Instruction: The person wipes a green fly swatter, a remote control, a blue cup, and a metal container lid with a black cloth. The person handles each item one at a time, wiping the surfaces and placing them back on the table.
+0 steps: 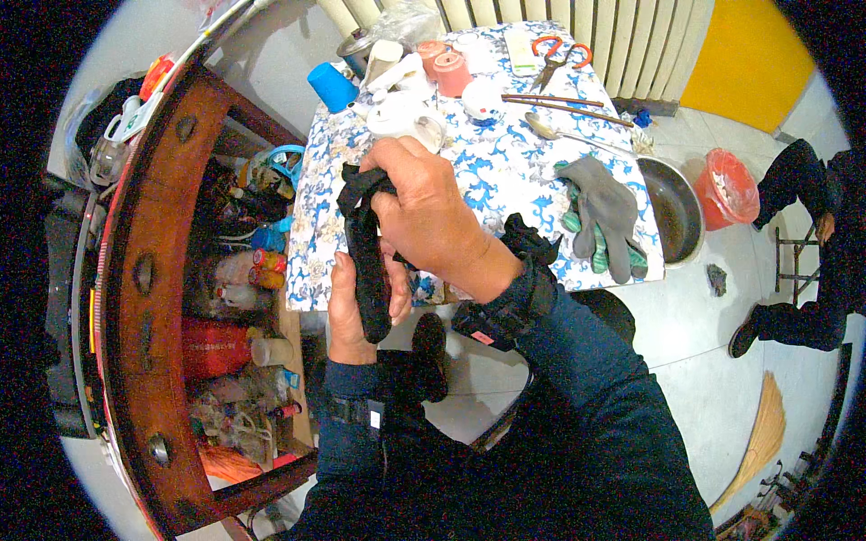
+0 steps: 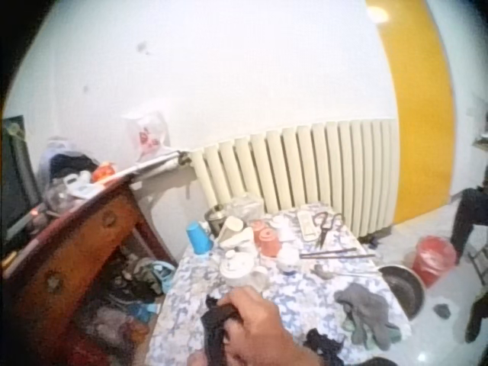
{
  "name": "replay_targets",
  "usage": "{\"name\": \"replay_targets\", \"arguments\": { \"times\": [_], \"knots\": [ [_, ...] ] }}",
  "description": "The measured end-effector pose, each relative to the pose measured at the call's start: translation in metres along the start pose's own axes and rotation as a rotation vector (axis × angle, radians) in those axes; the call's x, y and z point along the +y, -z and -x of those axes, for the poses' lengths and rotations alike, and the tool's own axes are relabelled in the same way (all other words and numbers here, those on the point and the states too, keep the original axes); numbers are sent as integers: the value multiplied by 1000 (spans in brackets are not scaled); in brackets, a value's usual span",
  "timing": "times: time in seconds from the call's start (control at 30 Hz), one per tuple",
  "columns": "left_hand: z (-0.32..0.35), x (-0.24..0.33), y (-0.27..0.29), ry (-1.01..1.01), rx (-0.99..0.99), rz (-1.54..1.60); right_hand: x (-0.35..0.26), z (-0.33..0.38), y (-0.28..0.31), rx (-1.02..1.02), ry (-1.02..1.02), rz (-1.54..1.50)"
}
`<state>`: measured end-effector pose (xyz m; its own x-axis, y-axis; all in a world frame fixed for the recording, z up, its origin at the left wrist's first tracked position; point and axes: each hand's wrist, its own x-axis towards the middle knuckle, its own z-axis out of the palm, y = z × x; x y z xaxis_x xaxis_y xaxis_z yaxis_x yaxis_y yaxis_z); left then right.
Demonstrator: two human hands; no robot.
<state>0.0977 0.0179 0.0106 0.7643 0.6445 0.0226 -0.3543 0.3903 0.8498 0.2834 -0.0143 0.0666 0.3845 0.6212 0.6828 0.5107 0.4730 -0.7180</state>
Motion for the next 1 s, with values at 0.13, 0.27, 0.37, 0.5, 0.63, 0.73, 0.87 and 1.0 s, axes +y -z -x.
{"name": "replay_targets", "arguments": {
  "times": [0.13,0.27,0.37,0.5,0.63,0.73,0.87,1.0],
  "knots": [
    [1,6,-6,50,49,67,0,6,-1,-71,-97,-96],
    [-6,8,-7,5,77,95,-3,18,-5,-234,79,-11],
    [-12,9,1,-18,489,264,-14,36,-17,-371,231,-61],
    [-9,25,19,38,361,36,-32,54,-24,-537,261,-87],
    [-8,27,22,22,341,47,-31,41,-8,-673,174,-207],
    [-11,20,17,-28,378,269,-21,25,1,-498,74,-184],
    [-13,19,20,42,233,263,-17,19,7,-196,-149,-125],
    [-11,19,23,77,184,338,-14,16,6,-100,-356,-251]
  ]
}}
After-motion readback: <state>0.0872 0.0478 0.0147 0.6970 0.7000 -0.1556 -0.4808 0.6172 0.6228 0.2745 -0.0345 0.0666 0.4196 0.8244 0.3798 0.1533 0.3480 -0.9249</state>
